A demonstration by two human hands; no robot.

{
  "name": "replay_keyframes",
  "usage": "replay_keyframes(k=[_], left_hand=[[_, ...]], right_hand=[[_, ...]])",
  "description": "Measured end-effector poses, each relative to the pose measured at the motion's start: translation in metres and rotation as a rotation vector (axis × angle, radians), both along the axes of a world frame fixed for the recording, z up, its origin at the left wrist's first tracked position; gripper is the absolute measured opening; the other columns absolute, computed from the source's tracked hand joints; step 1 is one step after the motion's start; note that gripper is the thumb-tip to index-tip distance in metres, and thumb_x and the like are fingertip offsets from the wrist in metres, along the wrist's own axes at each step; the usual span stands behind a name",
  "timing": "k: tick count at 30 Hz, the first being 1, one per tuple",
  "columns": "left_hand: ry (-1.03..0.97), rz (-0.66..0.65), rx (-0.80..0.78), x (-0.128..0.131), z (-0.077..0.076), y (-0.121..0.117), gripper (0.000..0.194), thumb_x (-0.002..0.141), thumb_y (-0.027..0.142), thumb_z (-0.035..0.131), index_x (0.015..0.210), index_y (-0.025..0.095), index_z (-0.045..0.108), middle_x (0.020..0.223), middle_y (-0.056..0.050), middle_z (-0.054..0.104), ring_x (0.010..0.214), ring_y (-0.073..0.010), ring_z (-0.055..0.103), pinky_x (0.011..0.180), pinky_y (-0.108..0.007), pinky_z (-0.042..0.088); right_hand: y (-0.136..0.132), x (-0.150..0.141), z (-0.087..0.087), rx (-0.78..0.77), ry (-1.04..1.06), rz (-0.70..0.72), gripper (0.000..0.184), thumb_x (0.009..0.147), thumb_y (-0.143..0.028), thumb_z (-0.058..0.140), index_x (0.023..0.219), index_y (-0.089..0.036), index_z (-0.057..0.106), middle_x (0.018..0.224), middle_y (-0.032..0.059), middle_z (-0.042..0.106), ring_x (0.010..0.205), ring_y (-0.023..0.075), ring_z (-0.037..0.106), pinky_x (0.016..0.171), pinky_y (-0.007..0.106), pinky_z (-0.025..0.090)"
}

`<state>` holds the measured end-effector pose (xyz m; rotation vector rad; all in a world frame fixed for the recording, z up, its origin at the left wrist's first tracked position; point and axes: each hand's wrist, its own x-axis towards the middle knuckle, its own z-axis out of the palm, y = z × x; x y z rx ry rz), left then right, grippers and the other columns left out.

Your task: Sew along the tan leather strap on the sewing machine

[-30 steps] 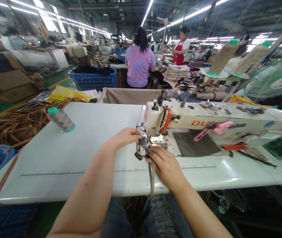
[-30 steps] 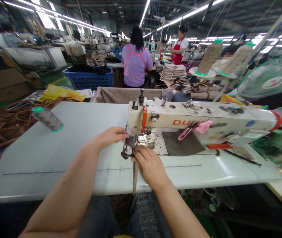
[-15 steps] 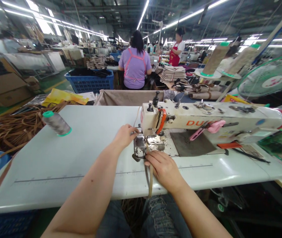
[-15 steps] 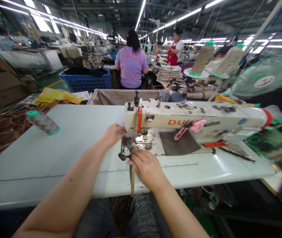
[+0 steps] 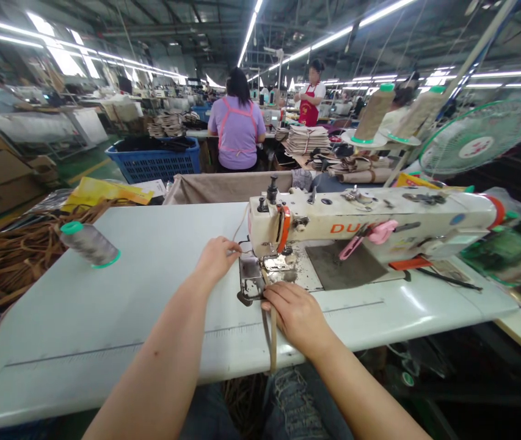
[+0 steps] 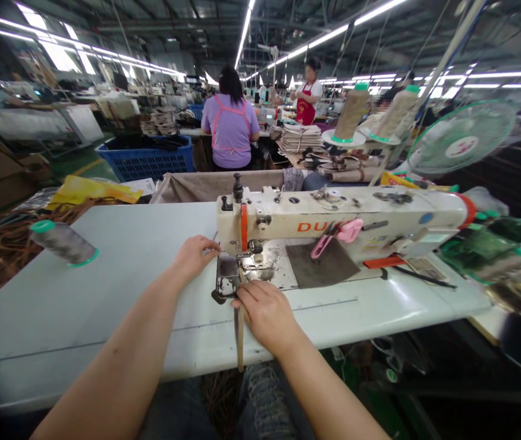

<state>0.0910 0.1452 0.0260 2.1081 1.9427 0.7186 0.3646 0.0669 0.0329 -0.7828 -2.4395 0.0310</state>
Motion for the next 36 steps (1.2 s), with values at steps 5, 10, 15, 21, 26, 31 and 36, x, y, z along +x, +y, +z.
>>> replay_keyframes(k=[5,10,15,21,26,31,36], left_hand=[[0.006,0.025,-0.008,-0.004,-0.001,0.002,0.018,0.092,0.029,0.067,0.100,0.026,0.083,0.101,-0.008,0.075,0.105,-0.0290,0.068,0.101,-0.043,0.050],[-0.003,0.075,0.016,-0.008,0.000,0.000,0.016,0.091,0.029,0.068,0.096,0.028,0.083,0.096,-0.007,0.076,0.103,-0.0282,0.069,0.099,-0.040,0.051],[0.015,0.118,0.006,-0.009,0.000,-0.002,0.017,0.092,0.027,0.066,0.097,0.026,0.083,0.099,-0.007,0.076,0.103,-0.0285,0.069,0.099,-0.041,0.051],[0.038,0.179,-0.004,-0.012,0.002,-0.002,0.016,0.095,0.027,0.067,0.099,0.025,0.083,0.098,-0.008,0.074,0.101,-0.0281,0.067,0.098,-0.040,0.051],[0.025,0.289,0.072,-0.017,0.003,-0.004,0.013,0.094,0.030,0.072,0.098,0.025,0.082,0.107,-0.010,0.070,0.107,-0.0302,0.065,0.102,-0.043,0.050],[0.000,0.295,0.194,-0.023,0.003,-0.004,0.010,0.093,0.031,0.074,0.090,0.022,0.078,0.114,-0.010,0.070,0.111,-0.0304,0.064,0.106,-0.045,0.049],[-0.115,0.237,0.185,-0.027,0.008,-0.003,0.011,0.095,0.026,0.066,0.090,0.022,0.074,0.104,-0.008,0.076,0.107,-0.0274,0.068,0.103,-0.040,0.051]], right_hand=[[0.002,-0.001,-0.001,-0.009,0.001,-0.012,0.025,0.110,-0.031,0.055,0.121,-0.017,0.073,0.123,0.0106,0.078,0.114,0.0269,0.070,0.101,0.045,0.059],[0.003,-0.001,-0.003,-0.008,-0.004,-0.040,0.025,0.109,-0.026,0.056,0.125,-0.017,0.073,0.128,0.0096,0.077,0.120,0.0274,0.070,0.106,0.046,0.057],[0.004,-0.001,-0.005,-0.004,-0.010,-0.051,0.024,0.109,-0.025,0.058,0.126,-0.017,0.073,0.131,0.0094,0.076,0.123,0.0271,0.069,0.107,0.045,0.058],[0.005,-0.001,-0.005,-0.005,-0.002,-0.038,0.024,0.109,-0.026,0.056,0.125,-0.018,0.073,0.130,0.0088,0.076,0.122,0.0274,0.069,0.106,0.045,0.057],[0.005,0.000,-0.005,-0.008,-0.016,-0.047,0.026,0.110,-0.026,0.055,0.128,-0.019,0.072,0.130,0.0089,0.076,0.123,0.0269,0.069,0.107,0.045,0.057],[0.007,0.001,-0.008,0.003,-0.025,-0.049,0.027,0.109,-0.026,0.055,0.129,-0.018,0.072,0.133,0.0099,0.075,0.124,0.0271,0.069,0.108,0.045,0.056],[0.007,-0.001,-0.010,-0.063,0.019,-0.029,0.030,0.104,-0.014,0.054,0.128,-0.020,0.072,0.132,0.0089,0.075,0.124,0.0269,0.068,0.110,0.047,0.055]])
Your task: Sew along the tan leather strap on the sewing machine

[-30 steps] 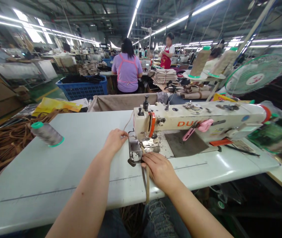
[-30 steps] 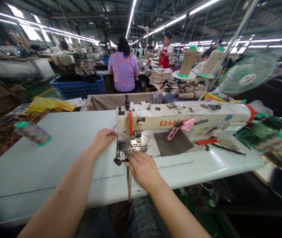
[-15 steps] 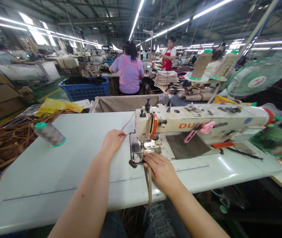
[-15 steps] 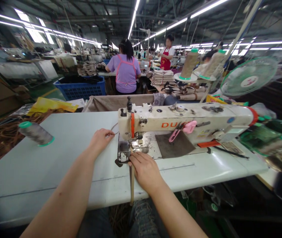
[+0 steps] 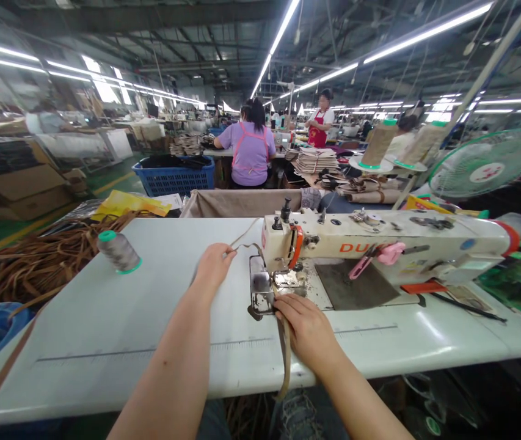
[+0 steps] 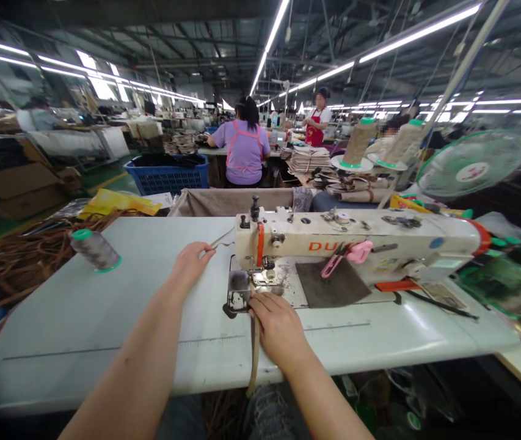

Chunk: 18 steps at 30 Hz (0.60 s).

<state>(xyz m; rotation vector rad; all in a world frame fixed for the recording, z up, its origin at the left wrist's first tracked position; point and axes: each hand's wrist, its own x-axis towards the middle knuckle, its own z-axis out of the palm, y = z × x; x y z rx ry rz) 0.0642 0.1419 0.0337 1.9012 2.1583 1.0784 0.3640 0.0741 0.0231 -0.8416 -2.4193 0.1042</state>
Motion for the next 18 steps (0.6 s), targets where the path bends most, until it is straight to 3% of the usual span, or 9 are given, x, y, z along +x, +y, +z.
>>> replay_keyframes(k=[2,4,6,8,9,11,13,15,18], left_hand=[[-0.044,-0.001,-0.021,-0.001,0.005,-0.004,0.012,0.096,0.026,0.064,0.093,0.023,0.075,0.104,-0.008,0.078,0.106,-0.0274,0.070,0.101,-0.040,0.052],[-0.071,-0.004,-0.024,-0.002,0.010,-0.012,0.015,0.096,0.028,0.062,0.096,0.023,0.076,0.106,-0.008,0.079,0.106,-0.0274,0.070,0.099,-0.040,0.053],[-0.081,-0.002,-0.005,-0.005,0.012,-0.025,0.018,0.096,0.030,0.060,0.097,0.022,0.076,0.106,-0.008,0.079,0.104,-0.0270,0.070,0.096,-0.039,0.053],[-0.086,-0.002,0.019,-0.008,0.011,-0.042,0.022,0.097,0.034,0.057,0.098,0.023,0.077,0.104,-0.008,0.078,0.100,-0.0261,0.070,0.094,-0.038,0.053],[-0.091,-0.007,0.023,-0.010,0.010,-0.051,0.024,0.097,0.036,0.056,0.098,0.023,0.076,0.102,-0.007,0.078,0.098,-0.0258,0.070,0.092,-0.038,0.053],[-0.116,-0.015,0.013,-0.012,0.006,-0.070,0.027,0.096,0.041,0.056,0.096,0.024,0.076,0.099,-0.006,0.078,0.093,-0.0251,0.070,0.088,-0.037,0.053],[-0.150,-0.026,-0.007,-0.012,0.005,-0.087,0.030,0.094,0.046,0.057,0.093,0.024,0.076,0.096,-0.006,0.078,0.090,-0.0246,0.069,0.086,-0.037,0.052],[-0.185,-0.035,-0.027,-0.009,0.005,-0.101,0.032,0.093,0.049,0.057,0.090,0.024,0.076,0.094,-0.005,0.077,0.086,-0.0239,0.068,0.083,-0.036,0.052],[-0.223,-0.046,-0.058,-0.002,0.007,-0.115,0.035,0.092,0.052,0.056,0.090,0.024,0.076,0.090,-0.004,0.077,0.081,-0.0228,0.066,0.077,-0.035,0.050]], right_hand=[[0.001,0.005,-0.002,-0.042,0.112,-0.003,0.038,0.100,-0.008,0.047,0.123,-0.023,0.073,0.129,0.0076,0.076,0.124,0.0260,0.068,0.111,0.048,0.054],[0.006,0.018,-0.004,-0.096,0.329,-0.116,0.032,0.099,-0.011,0.046,0.114,-0.024,0.072,0.119,0.0080,0.077,0.117,0.0254,0.070,0.106,0.047,0.056],[0.016,0.039,-0.002,-0.159,0.634,-0.360,0.014,0.100,-0.028,0.057,0.106,-0.023,0.068,0.103,0.0085,0.076,0.099,0.0252,0.073,0.092,0.044,0.061],[0.030,0.063,0.005,-0.202,0.935,-0.566,0.028,0.093,-0.047,0.069,0.102,-0.022,0.062,0.094,0.0074,0.073,0.088,0.0251,0.072,0.082,0.042,0.062],[0.037,0.073,0.011,-0.225,1.013,-0.615,0.039,0.088,-0.054,0.075,0.104,-0.021,0.062,0.097,0.0076,0.072,0.091,0.0250,0.072,0.084,0.042,0.062],[0.051,0.087,0.027,-0.278,1.109,-0.592,0.054,0.080,-0.066,0.080,0.106,-0.021,0.063,0.103,0.0077,0.072,0.097,0.0247,0.071,0.090,0.042,0.061],[0.063,0.089,0.044,-0.424,1.181,-0.464,0.063,0.077,-0.077,0.078,0.102,-0.021,0.065,0.100,0.0061,0.073,0.094,0.0231,0.072,0.090,0.042,0.061],[0.071,0.083,0.057,-0.507,1.252,-0.397,0.068,0.072,-0.084,0.079,0.094,-0.021,0.066,0.089,0.0038,0.071,0.083,0.0211,0.071,0.080,0.038,0.062],[0.072,0.071,0.064,-0.498,1.317,-0.441,0.072,0.065,-0.088,0.079,0.084,-0.021,0.065,0.075,-0.0005,0.066,0.065,0.0151,0.062,0.063,0.030,0.056]])
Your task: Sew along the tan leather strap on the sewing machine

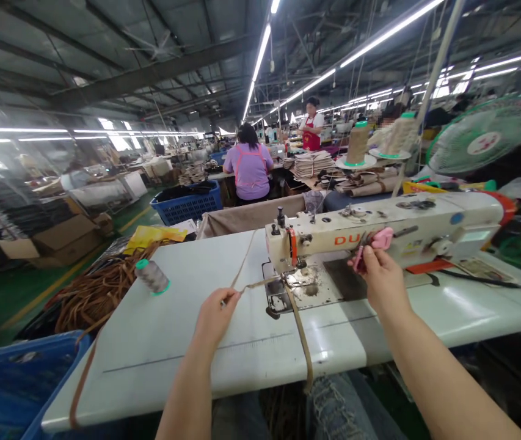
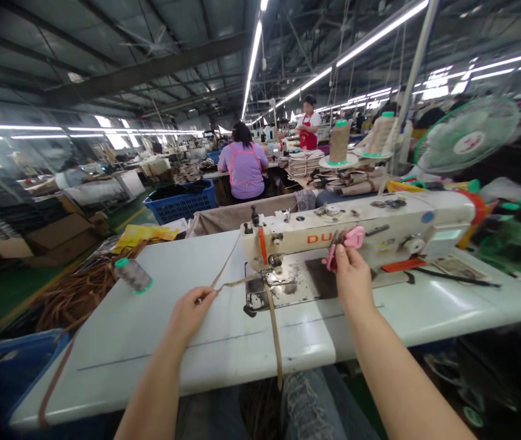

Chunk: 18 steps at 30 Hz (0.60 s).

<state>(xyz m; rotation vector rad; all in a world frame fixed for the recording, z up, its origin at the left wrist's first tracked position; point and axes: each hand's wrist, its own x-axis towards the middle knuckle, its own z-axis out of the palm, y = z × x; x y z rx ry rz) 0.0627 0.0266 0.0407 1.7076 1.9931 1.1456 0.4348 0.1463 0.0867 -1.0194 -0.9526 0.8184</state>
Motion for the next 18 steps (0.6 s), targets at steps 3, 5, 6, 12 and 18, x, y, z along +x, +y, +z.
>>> replay_keyframes(k=[3,5,6,12,18], left_hand=[[-0.019,0.000,0.002,0.008,0.001,-0.007,0.036,0.093,0.053,0.055,0.089,0.024,0.076,0.090,-0.004,0.077,0.079,-0.0223,0.065,0.075,-0.035,0.049],[-0.029,0.009,0.018,0.012,0.002,-0.009,0.035,0.092,0.053,0.055,0.088,0.024,0.076,0.091,-0.004,0.077,0.080,-0.0225,0.065,0.076,-0.036,0.049],[-0.033,0.013,0.026,0.014,0.003,-0.010,0.035,0.092,0.052,0.055,0.088,0.024,0.075,0.091,-0.005,0.077,0.080,-0.0226,0.065,0.076,-0.036,0.049],[-0.003,-0.009,0.068,0.019,0.007,-0.014,0.032,0.094,0.049,0.056,0.086,0.025,0.074,0.090,-0.004,0.076,0.086,-0.0235,0.067,0.079,-0.036,0.050],[0.043,-0.021,0.094,0.020,0.006,-0.016,0.029,0.098,0.045,0.056,0.088,0.024,0.074,0.093,-0.005,0.077,0.088,-0.0232,0.068,0.080,-0.036,0.052]], right_hand=[[-0.019,-0.013,-0.011,-0.024,-0.008,-0.039,0.071,0.068,-0.090,0.076,0.082,-0.022,0.063,0.071,-0.0024,0.063,0.058,0.0122,0.057,0.054,0.025,0.049],[-0.040,-0.024,-0.024,-0.087,-0.072,0.050,0.068,0.075,-0.090,0.069,0.082,-0.023,0.060,0.068,-0.0021,0.062,0.056,0.0142,0.058,0.053,0.026,0.047],[-0.052,-0.031,-0.031,-0.139,-0.147,0.149,0.065,0.082,-0.089,0.063,0.082,-0.024,0.059,0.066,-0.0017,0.062,0.056,0.0161,0.060,0.054,0.028,0.048],[-0.093,-0.084,-0.040,-0.184,-0.919,0.423,0.037,0.109,-0.045,0.040,0.081,-0.024,0.055,0.077,0.0041,0.070,0.077,0.0221,0.069,0.069,0.031,0.046],[-0.091,-0.125,-0.013,-0.096,-1.551,0.328,0.020,0.111,-0.033,0.050,0.113,-0.018,0.063,0.102,0.0109,0.078,0.096,0.0259,0.076,0.076,0.032,0.050]])
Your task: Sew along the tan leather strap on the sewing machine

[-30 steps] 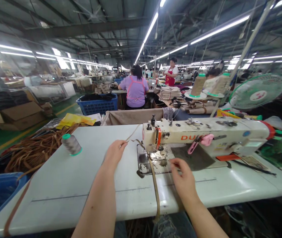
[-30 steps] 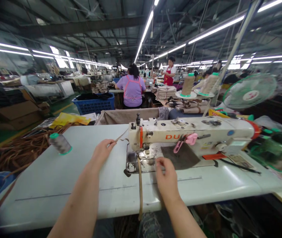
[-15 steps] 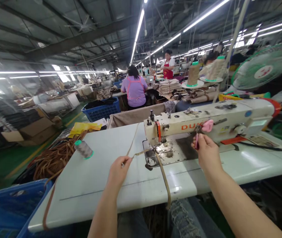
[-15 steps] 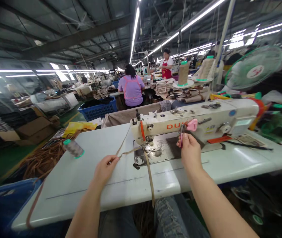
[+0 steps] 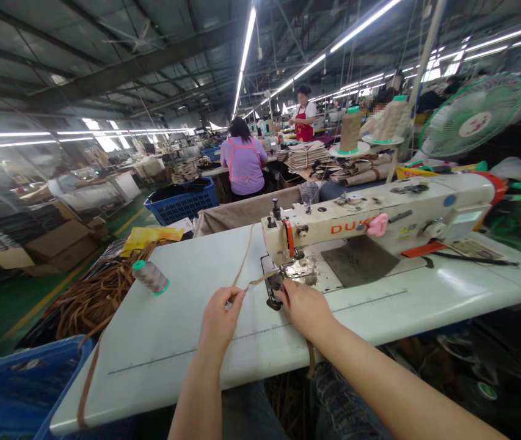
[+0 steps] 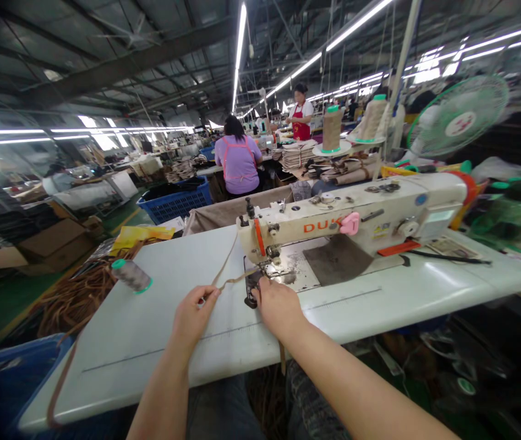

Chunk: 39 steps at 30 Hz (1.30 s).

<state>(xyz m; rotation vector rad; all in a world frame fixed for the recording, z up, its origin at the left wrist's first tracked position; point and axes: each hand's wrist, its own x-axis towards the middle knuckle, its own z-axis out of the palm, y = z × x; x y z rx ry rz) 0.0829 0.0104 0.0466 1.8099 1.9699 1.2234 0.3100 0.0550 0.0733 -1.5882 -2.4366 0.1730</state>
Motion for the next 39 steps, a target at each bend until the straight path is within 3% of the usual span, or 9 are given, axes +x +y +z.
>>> replay_keyframes(k=[11,16,27,34,39], left_hand=[[-0.036,-0.027,0.019,0.004,0.006,-0.005,0.029,0.097,0.046,0.055,0.089,0.024,0.072,0.089,-0.005,0.073,0.086,-0.0232,0.066,0.081,-0.036,0.050],[-0.103,0.037,0.033,-0.001,0.014,-0.010,0.031,0.094,0.050,0.056,0.087,0.024,0.072,0.087,-0.004,0.073,0.084,-0.0231,0.065,0.080,-0.035,0.052],[0.019,0.065,0.087,0.000,0.032,-0.029,0.024,0.095,0.042,0.056,0.078,0.026,0.063,0.077,-0.001,0.064,0.077,-0.0211,0.060,0.075,-0.033,0.047],[0.010,0.030,0.099,0.005,0.036,-0.030,0.026,0.095,0.042,0.056,0.077,0.025,0.062,0.075,-0.001,0.061,0.075,-0.0208,0.057,0.074,-0.033,0.045],[0.026,0.027,0.100,-0.008,0.038,-0.031,0.028,0.096,0.045,0.055,0.078,0.025,0.063,0.078,-0.001,0.062,0.077,-0.0212,0.058,0.074,-0.033,0.047]], right_hand=[[0.009,-0.024,0.007,0.060,-0.056,0.054,0.024,0.112,-0.028,0.046,0.108,-0.015,0.066,0.099,0.0139,0.078,0.096,0.0273,0.077,0.076,0.032,0.051],[-0.004,-0.017,0.011,0.065,-0.042,0.032,0.023,0.111,-0.032,0.048,0.105,-0.017,0.064,0.096,0.0110,0.079,0.091,0.0259,0.077,0.071,0.031,0.048],[-0.033,-0.027,0.028,0.153,0.017,0.194,0.022,0.110,-0.034,0.049,0.100,-0.019,0.062,0.092,0.0100,0.077,0.085,0.0251,0.073,0.069,0.033,0.042],[-0.026,-0.036,0.026,0.149,-0.030,0.234,0.024,0.112,-0.031,0.047,0.102,-0.018,0.064,0.092,0.0100,0.078,0.084,0.0265,0.075,0.067,0.034,0.043],[-0.029,-0.024,0.023,0.118,-0.018,0.193,0.025,0.111,-0.032,0.048,0.100,-0.019,0.065,0.090,0.0087,0.078,0.085,0.0254,0.075,0.068,0.034,0.042]])
